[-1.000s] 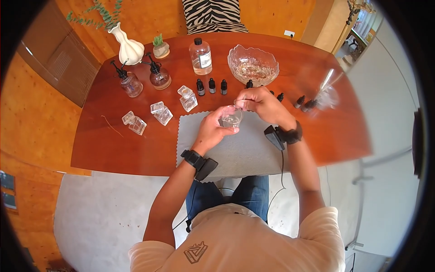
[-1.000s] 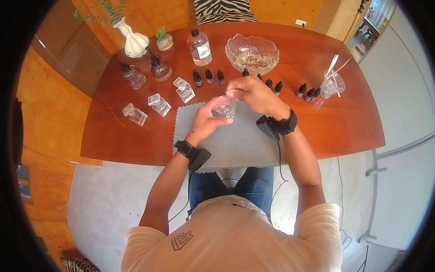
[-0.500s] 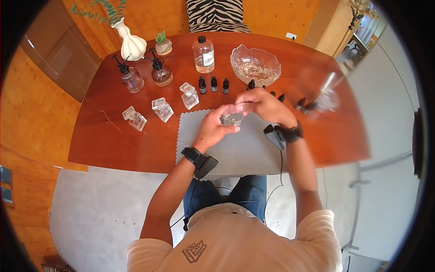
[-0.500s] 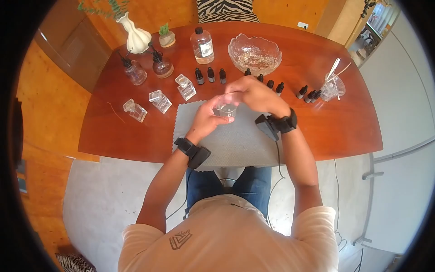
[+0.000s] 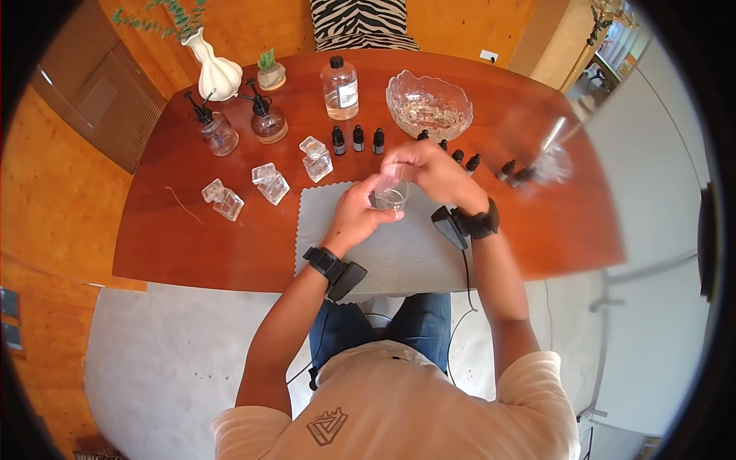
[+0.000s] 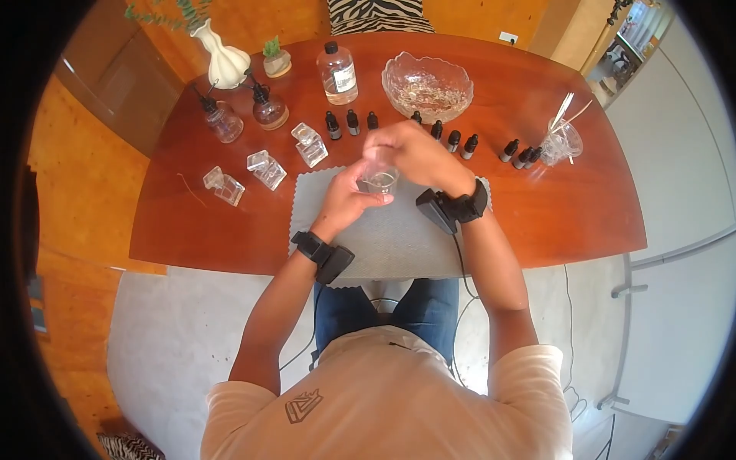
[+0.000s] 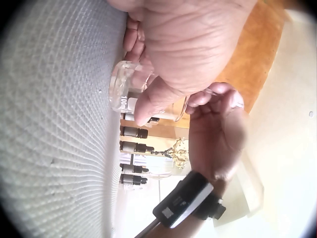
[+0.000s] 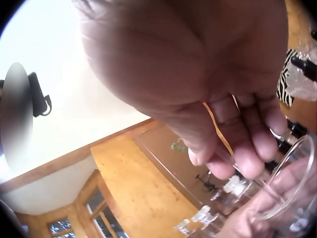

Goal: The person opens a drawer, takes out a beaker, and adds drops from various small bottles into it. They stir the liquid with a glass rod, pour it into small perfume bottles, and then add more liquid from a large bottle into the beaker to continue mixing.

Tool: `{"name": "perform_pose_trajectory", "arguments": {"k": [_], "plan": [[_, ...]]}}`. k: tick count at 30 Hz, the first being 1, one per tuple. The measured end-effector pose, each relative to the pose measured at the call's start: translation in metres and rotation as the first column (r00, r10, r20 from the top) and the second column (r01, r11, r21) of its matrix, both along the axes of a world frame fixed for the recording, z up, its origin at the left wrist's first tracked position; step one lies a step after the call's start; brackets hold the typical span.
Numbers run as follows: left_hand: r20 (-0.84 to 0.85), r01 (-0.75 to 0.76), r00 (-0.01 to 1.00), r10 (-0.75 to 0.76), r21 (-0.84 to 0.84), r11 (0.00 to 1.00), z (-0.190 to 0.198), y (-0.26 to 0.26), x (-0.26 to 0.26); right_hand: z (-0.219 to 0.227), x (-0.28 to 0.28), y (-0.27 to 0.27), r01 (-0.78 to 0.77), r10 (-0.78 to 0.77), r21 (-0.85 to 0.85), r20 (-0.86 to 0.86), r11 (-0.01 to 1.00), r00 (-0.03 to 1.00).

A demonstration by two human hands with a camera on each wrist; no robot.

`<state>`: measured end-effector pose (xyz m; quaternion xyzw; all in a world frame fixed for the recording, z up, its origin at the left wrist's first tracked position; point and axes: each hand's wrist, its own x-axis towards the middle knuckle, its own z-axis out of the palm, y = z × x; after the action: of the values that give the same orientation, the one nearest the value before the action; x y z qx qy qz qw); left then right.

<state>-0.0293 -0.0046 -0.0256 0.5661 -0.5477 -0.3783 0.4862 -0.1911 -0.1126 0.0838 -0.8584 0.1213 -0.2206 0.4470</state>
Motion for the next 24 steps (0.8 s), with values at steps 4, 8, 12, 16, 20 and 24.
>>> {"name": "perform_pose_trajectory", "arguments": {"k": [4, 8, 12, 16, 20, 24], "plan": [[-0.01, -0.027, 1.0, 0.025, -0.157, 0.987, 0.0, 0.001, -0.002, 0.01, -0.016, -0.006, 0.033, -0.04, -0.039, -0.183, 0.999, 0.982], [0.018, -0.002, 1.0, 0.001, 0.037, 0.999, 0.001, 0.0, 0.0, 0.012, -0.003, 0.007, -0.15, 0.145, -0.036, -0.131, 0.988, 0.981], [-0.023, -0.03, 0.999, 0.026, -0.168, 0.985, 0.008, 0.003, -0.005, 0.006, -0.003, -0.003, 0.129, -0.126, 0.024, -0.099, 0.991, 0.987], [0.005, -0.015, 1.0, 0.015, -0.069, 0.997, 0.01, 0.005, -0.002, 0.012, -0.01, 0.0, -0.138, 0.128, -0.056, -0.146, 0.989, 0.981], [0.012, -0.028, 0.999, 0.03, -0.109, 0.994, 0.0, 0.0, -0.002, -0.001, 0.002, -0.002, 0.014, -0.013, -0.065, 0.009, 0.998, 1.0], [0.046, -0.049, 0.997, 0.059, -0.202, 0.978, 0.005, 0.003, -0.004, 0.003, -0.015, -0.006, 0.027, -0.028, -0.019, -0.054, 0.999, 0.998]]}}
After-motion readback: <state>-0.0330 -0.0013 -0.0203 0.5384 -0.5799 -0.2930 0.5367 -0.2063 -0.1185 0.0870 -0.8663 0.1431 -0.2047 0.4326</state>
